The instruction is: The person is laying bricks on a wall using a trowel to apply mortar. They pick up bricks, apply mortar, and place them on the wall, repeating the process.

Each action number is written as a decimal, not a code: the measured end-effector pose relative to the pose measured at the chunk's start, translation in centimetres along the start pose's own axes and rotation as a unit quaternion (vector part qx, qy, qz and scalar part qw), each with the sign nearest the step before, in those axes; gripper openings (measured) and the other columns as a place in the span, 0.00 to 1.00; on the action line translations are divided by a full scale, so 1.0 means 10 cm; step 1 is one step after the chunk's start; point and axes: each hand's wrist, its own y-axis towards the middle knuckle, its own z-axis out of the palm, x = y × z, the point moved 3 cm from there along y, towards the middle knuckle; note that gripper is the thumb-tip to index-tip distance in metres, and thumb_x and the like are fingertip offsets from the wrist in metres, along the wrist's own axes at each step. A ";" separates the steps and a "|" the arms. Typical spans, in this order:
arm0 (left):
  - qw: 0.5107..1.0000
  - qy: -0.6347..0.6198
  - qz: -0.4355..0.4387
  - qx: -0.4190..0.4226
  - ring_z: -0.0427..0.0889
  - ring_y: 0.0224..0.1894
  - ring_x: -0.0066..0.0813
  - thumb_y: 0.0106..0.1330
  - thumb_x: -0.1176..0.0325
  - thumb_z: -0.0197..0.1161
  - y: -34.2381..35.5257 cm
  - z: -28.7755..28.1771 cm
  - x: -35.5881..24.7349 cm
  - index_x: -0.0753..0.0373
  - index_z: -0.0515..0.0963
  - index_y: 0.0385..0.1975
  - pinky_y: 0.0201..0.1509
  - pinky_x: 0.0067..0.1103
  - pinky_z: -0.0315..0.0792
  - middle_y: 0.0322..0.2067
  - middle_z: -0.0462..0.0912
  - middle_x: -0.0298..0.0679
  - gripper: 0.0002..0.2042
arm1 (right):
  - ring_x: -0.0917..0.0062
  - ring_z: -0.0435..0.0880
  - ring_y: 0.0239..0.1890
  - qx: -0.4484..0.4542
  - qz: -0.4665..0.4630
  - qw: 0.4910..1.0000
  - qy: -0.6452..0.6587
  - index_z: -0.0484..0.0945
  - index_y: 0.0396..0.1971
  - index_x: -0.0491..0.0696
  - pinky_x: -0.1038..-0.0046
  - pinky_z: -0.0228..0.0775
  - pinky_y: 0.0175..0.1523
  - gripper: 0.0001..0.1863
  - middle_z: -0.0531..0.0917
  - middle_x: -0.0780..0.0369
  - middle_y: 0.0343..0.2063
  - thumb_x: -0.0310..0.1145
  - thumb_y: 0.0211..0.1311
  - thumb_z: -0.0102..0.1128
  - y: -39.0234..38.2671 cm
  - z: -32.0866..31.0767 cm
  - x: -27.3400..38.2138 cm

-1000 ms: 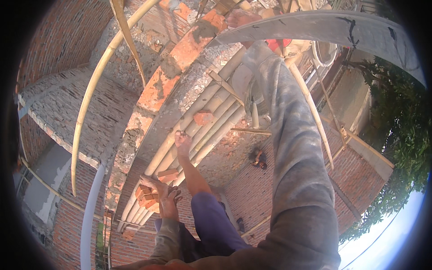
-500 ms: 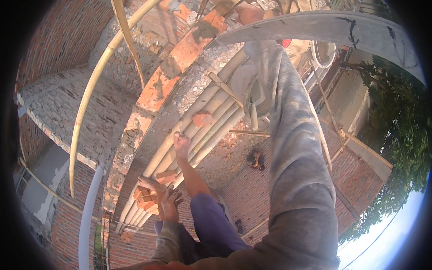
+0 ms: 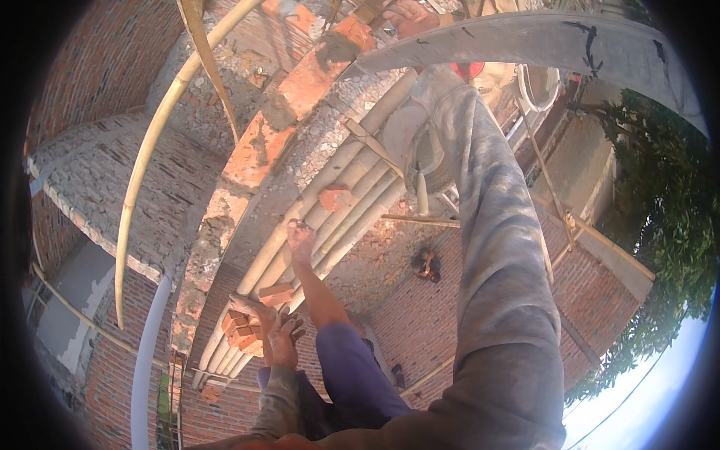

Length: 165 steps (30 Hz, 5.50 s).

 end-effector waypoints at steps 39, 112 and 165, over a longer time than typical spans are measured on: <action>0.998 -0.045 -0.027 0.025 0.82 0.53 0.35 0.69 0.67 0.62 0.07 0.06 0.16 0.68 0.68 0.70 0.53 0.29 0.78 0.56 0.79 0.44 0.29 | 0.75 0.78 0.35 0.100 0.634 0.283 0.713 0.79 0.40 0.46 0.67 0.78 0.42 0.08 0.81 0.62 0.35 0.34 0.69 0.66 -1.21 -0.66 1.31; 0.966 -0.028 0.166 0.198 0.80 0.56 0.25 0.71 0.70 0.59 0.03 0.28 -1.09 0.68 0.67 0.72 0.59 0.24 0.75 0.59 0.80 0.44 0.29 | 0.75 0.88 0.37 0.119 0.229 0.772 0.581 0.86 0.43 0.41 0.73 0.83 0.43 0.16 0.89 0.61 0.35 0.40 0.70 0.70 -0.16 -1.64 -0.18; 0.814 0.251 0.516 0.093 0.89 0.43 0.44 0.60 0.65 0.68 0.49 3.02 -3.67 0.63 0.87 0.50 0.54 0.33 0.79 0.38 0.90 0.51 0.19 | 0.88 0.70 0.19 0.207 0.356 0.712 0.569 0.82 0.35 0.42 0.81 0.54 0.19 0.02 0.78 0.67 0.23 0.25 0.68 0.65 -0.42 -2.29 -0.05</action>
